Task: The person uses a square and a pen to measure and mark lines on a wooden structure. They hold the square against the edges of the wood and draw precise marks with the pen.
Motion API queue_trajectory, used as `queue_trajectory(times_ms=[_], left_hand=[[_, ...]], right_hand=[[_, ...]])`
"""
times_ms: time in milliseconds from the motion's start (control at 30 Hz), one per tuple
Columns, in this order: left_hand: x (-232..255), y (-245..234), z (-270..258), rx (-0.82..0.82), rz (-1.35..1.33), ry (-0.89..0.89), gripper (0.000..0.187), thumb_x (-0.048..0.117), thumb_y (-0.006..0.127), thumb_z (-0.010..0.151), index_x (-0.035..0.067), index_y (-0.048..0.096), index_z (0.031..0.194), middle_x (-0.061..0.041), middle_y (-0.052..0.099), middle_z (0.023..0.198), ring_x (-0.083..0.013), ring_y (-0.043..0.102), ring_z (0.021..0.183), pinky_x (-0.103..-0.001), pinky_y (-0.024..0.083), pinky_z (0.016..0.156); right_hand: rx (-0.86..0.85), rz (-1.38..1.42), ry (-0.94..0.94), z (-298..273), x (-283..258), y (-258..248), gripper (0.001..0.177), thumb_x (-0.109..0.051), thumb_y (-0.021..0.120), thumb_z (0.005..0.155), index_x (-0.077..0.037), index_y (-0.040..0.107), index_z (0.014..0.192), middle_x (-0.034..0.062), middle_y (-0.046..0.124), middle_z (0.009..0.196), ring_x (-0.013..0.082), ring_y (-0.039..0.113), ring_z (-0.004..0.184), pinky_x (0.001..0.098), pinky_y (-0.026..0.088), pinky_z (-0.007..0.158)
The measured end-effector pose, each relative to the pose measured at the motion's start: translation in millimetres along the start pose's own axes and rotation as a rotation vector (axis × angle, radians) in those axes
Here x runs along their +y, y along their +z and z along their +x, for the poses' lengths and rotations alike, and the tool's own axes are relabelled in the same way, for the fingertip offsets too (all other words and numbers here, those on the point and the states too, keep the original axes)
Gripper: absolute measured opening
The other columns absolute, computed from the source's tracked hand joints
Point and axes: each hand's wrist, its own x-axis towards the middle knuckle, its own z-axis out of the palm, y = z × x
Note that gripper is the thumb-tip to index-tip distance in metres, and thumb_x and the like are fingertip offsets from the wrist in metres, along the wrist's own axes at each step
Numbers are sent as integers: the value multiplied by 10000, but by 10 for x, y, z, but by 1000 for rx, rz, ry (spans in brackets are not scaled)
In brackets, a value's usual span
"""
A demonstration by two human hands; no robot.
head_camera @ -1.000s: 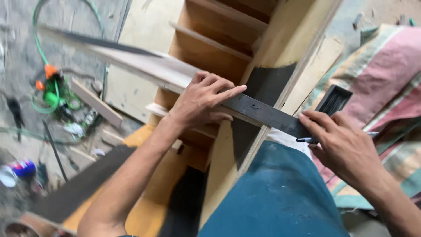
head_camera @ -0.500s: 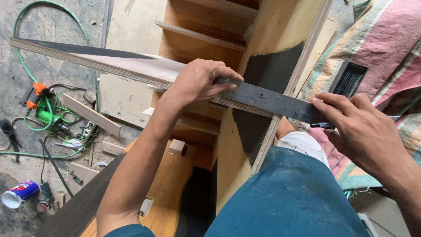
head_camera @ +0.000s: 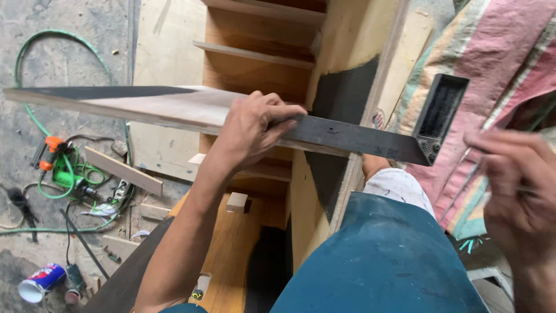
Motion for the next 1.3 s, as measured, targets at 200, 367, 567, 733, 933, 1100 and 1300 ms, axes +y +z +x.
queue_trajectory(times_ms=[200,367,567,733,933,1100,1300], left_hand=[[54,-47,21,-89,-92,-101,226,243,620,933,170,694,1134,-9,537,784,-167,491,734,-318,405,590],[56,-60,37,-88,-126,-57,225,189,616,937,164,689,1148,-42,501,770,-222,486,751,-348,379,677],[24,-69,51,-100,-144,-62,211,206,632,941,176,687,1143,-24,519,742,-174,473,692,-315,368,611],[8,-94,94,-103,-120,-22,190,179,658,911,154,693,1096,-68,706,950,-198,576,760,-330,414,658],[6,-102,139,-166,-158,-52,154,188,624,926,133,673,1061,-46,698,927,-199,597,763,-329,442,674],[27,-96,129,-133,-173,-23,130,170,603,919,83,649,1004,-63,712,1037,-240,666,947,-349,484,811],[-24,-73,95,-125,-172,-39,165,206,610,929,112,662,1054,-65,712,1066,-240,668,963,-342,494,815]], right_hand=[[133,22,63,-262,-319,103,806,-487,115,1021,110,652,966,236,636,939,296,589,766,356,442,697],[-94,183,4,-124,-465,183,311,-188,431,937,2,677,935,174,664,1056,276,659,995,361,494,932],[-121,238,-7,-118,-463,307,259,-153,475,929,19,665,965,195,647,1095,304,656,1059,375,502,959],[-109,220,6,-110,-473,298,269,-140,449,947,25,659,982,215,647,1111,300,638,1047,379,474,965],[-84,206,15,-84,-511,290,263,-115,441,954,31,659,958,215,652,1100,294,650,1044,365,483,933],[-63,183,-6,-64,-505,337,79,-31,605,890,6,661,931,169,675,1037,257,658,984,372,498,984],[-48,145,-44,-17,-503,375,47,24,648,878,-7,660,912,133,690,1012,219,676,934,332,513,914]])
